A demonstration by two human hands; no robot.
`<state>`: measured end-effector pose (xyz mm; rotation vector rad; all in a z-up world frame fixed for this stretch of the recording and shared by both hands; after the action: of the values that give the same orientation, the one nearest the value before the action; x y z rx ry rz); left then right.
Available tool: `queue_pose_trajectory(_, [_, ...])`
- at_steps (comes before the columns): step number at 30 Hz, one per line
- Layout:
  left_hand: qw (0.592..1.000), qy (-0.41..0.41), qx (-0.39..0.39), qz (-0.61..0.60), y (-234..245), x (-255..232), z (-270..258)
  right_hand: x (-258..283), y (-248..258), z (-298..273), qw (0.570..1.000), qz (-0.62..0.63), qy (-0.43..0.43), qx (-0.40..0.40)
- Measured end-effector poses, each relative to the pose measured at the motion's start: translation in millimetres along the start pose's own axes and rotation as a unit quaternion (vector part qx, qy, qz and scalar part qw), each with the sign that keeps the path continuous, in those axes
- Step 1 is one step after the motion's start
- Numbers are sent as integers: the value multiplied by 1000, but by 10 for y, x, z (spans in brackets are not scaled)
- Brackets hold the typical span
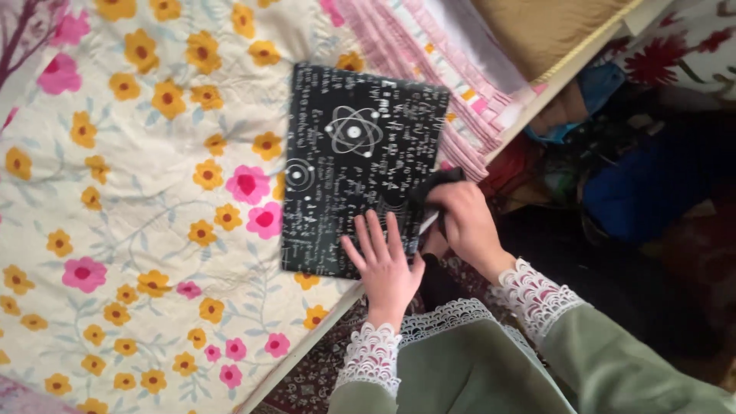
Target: Cleaning a glass cabinet, wiping a laptop, and tying back curtains in a bedroom
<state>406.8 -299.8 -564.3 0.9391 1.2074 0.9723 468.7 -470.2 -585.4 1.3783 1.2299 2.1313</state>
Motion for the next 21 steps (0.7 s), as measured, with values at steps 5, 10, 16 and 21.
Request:
queue_pose_trajectory(5, [994,-82,-70,-34,143,-5,21,222,248,398,904,149,-392,-87])
queue_pose_trajectory(10, [990,-113,-83,-34,668,162,76,272,-176,240,932,74,-348,-73])
queue_pose_trajectory(16, [992,-120,-24,16,1355,740,-12,378,-316,228,947,-48,-318,-11])
queue_pose_trajectory(21, [991,-124,42,42,1352,792,57,422,-189,240,945,31,-327,3])
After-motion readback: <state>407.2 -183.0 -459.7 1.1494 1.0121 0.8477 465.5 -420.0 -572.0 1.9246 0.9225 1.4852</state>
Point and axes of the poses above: each hand's wrist, its own z-axis towards the middle knuckle, its own y-axis out of the back of the hand, x = y × z, the point moved 2 cm from there along z, towards the middle knuckle, and after that the axes turned 1 degree about y, right-handed, at the moved point
